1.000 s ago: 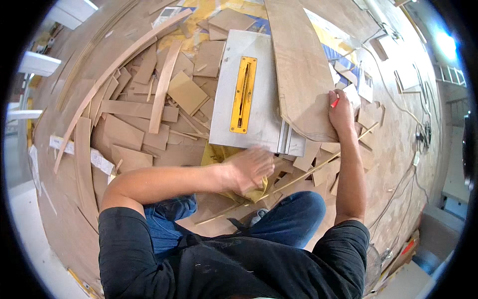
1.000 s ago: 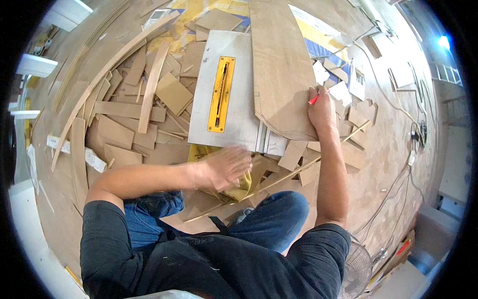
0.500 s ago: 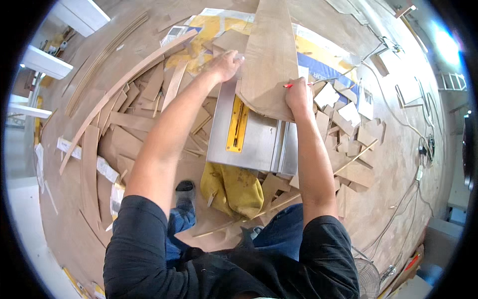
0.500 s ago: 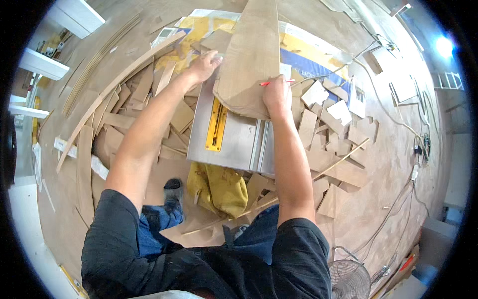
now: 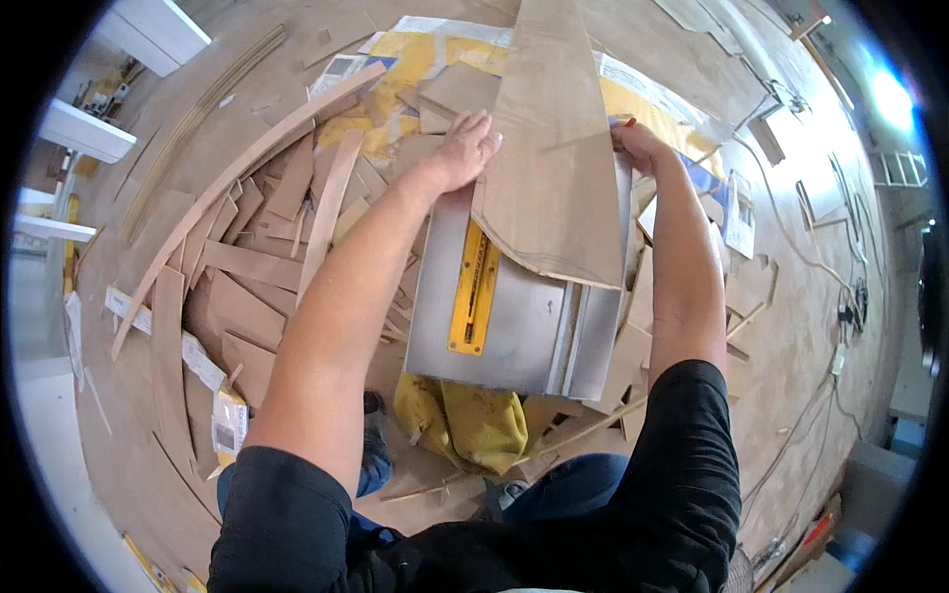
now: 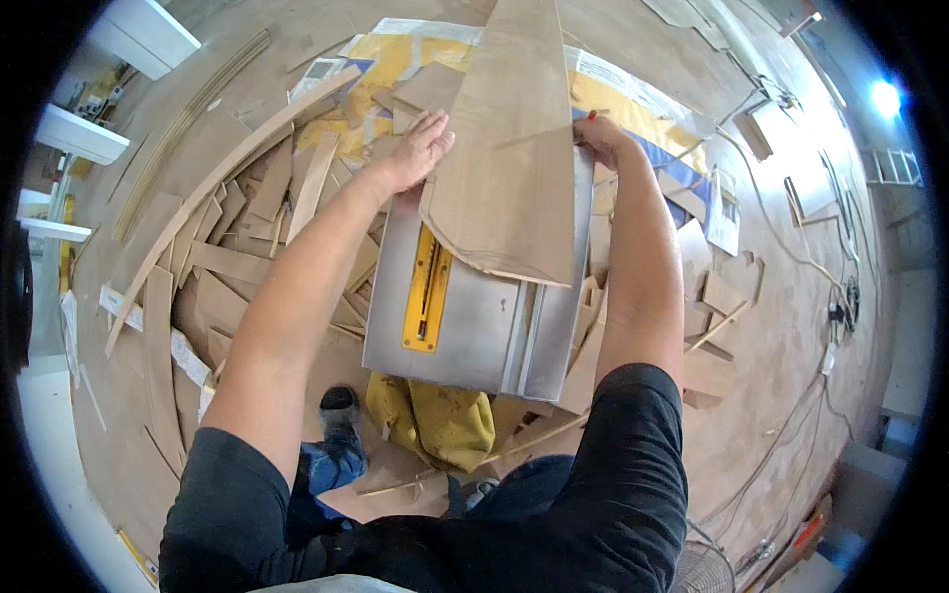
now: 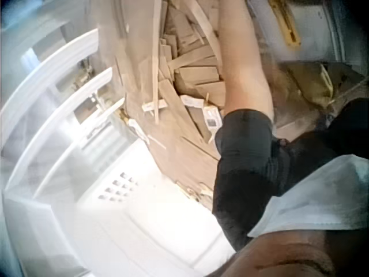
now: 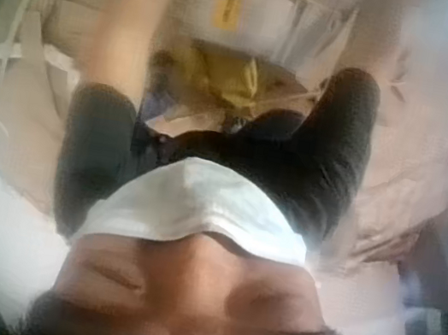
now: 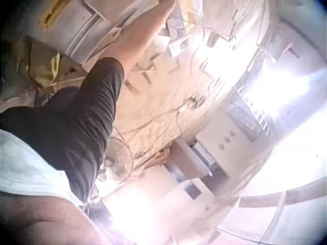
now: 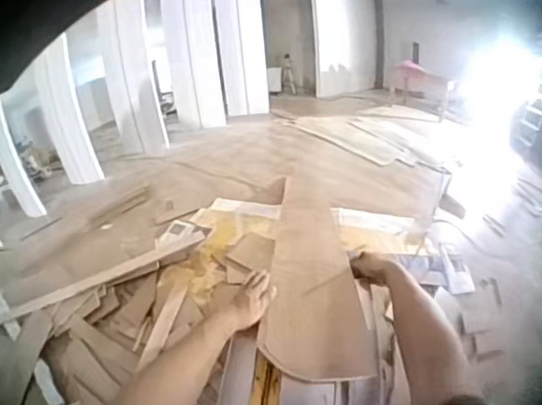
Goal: The person fits a wood-look plank against a curved wall section by hand, marks the required curve on the plank with a pencil, and then uses a table saw to trim the plank following the marked line.
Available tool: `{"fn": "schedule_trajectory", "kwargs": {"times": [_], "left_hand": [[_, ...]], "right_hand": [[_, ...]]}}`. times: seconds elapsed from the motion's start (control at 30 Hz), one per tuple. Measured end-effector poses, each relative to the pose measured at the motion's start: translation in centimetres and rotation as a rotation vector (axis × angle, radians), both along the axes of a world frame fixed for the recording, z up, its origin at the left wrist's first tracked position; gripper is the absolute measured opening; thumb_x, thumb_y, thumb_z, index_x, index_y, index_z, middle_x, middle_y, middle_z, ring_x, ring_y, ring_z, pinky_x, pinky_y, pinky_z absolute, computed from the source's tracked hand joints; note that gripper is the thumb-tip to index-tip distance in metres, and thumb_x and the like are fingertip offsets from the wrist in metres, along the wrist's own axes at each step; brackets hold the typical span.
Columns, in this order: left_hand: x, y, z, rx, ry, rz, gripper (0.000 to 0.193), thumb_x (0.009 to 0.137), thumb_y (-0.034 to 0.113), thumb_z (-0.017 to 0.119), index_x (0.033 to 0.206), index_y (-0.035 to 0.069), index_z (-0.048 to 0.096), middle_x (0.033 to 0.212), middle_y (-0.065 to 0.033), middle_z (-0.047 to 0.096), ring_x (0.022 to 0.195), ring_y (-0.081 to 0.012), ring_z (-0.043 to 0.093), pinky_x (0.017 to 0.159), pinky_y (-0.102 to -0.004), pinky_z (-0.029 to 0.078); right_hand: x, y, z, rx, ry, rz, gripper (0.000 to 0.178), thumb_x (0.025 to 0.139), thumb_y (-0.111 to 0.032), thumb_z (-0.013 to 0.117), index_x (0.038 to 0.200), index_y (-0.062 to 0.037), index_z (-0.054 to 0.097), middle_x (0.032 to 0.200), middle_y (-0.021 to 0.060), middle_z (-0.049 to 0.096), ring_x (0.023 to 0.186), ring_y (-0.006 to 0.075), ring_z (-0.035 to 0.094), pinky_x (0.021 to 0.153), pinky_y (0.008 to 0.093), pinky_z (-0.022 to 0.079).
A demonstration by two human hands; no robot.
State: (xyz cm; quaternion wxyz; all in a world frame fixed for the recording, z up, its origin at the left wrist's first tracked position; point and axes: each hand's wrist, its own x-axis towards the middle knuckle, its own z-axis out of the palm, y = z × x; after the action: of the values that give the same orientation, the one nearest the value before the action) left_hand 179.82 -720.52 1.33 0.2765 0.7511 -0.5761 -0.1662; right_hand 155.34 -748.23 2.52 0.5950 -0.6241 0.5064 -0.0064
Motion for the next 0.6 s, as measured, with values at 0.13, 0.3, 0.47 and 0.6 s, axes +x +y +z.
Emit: {"fn": "schedule_trajectory", "kwargs": {"times": [0.13, 0.3, 0.47, 0.6], "left_hand": [[1.0, -0.1, -0.5, 0.014, -0.038, -0.052, 0.068, 0.110, 0.045, 0.040, 0.156, -0.005, 0.036, 0.166, -0.0235, 0.028, 0.156, -0.0395, 0.020, 0.129, -0.0443, 0.018], [0.6, 1.0, -0.4, 0.020, -0.044, -0.031, 0.067, 0.110, 0.043, 0.040, 0.155, -0.007, 0.035, 0.165, -0.0244, 0.031, 0.155, -0.0403, 0.023, 0.129, -0.0434, 0.019], [-0.5, -0.9, 0.6, 0.035, -0.048, -0.064, 0.069, 0.111, 0.045, 0.035, 0.155, -0.008, 0.035, 0.164, -0.0251, 0.031, 0.155, -0.0383, 0.023, 0.129, -0.0423, 0.018], [1.3, 0.3, -1.4, 0.071, -0.098, -0.010, 0.070, 0.111, 0.047, 0.034, 0.155, -0.007, 0.035, 0.165, -0.0240, 0.031, 0.156, -0.0372, 0.022, 0.129, -0.0420, 0.017]], "right_hand": [[0.7, 0.3, -1.8, 0.344, -0.079, 0.146, 0.046, 0.091, -0.030, 0.076, 0.130, -0.0070, 0.066, 0.120, 0.0103, 0.074, 0.097, 0.0175, 0.075, 0.079, 0.0369, 0.064], [1.2, 2.0, -3.0, 0.378, -0.063, 0.055, 0.040, 0.090, -0.030, 0.077, 0.120, -0.0048, 0.069, 0.107, 0.0121, 0.077, 0.081, 0.0184, 0.077, 0.071, 0.0408, 0.066], [0.1, 0.4, -0.9, -0.443, 0.171, -0.063, 0.040, 0.095, -0.035, 0.070, 0.118, -0.0022, 0.071, 0.105, 0.0160, 0.076, 0.097, 0.0254, 0.074, 0.083, 0.0403, 0.059], [-1.6, 8.9, 4.3, -0.901, -0.066, -0.142, 0.042, 0.100, -0.037, 0.063, 0.117, 0.0013, 0.068, 0.110, 0.0280, 0.072, 0.111, 0.0429, 0.068, 0.091, 0.0485, 0.053]]}}
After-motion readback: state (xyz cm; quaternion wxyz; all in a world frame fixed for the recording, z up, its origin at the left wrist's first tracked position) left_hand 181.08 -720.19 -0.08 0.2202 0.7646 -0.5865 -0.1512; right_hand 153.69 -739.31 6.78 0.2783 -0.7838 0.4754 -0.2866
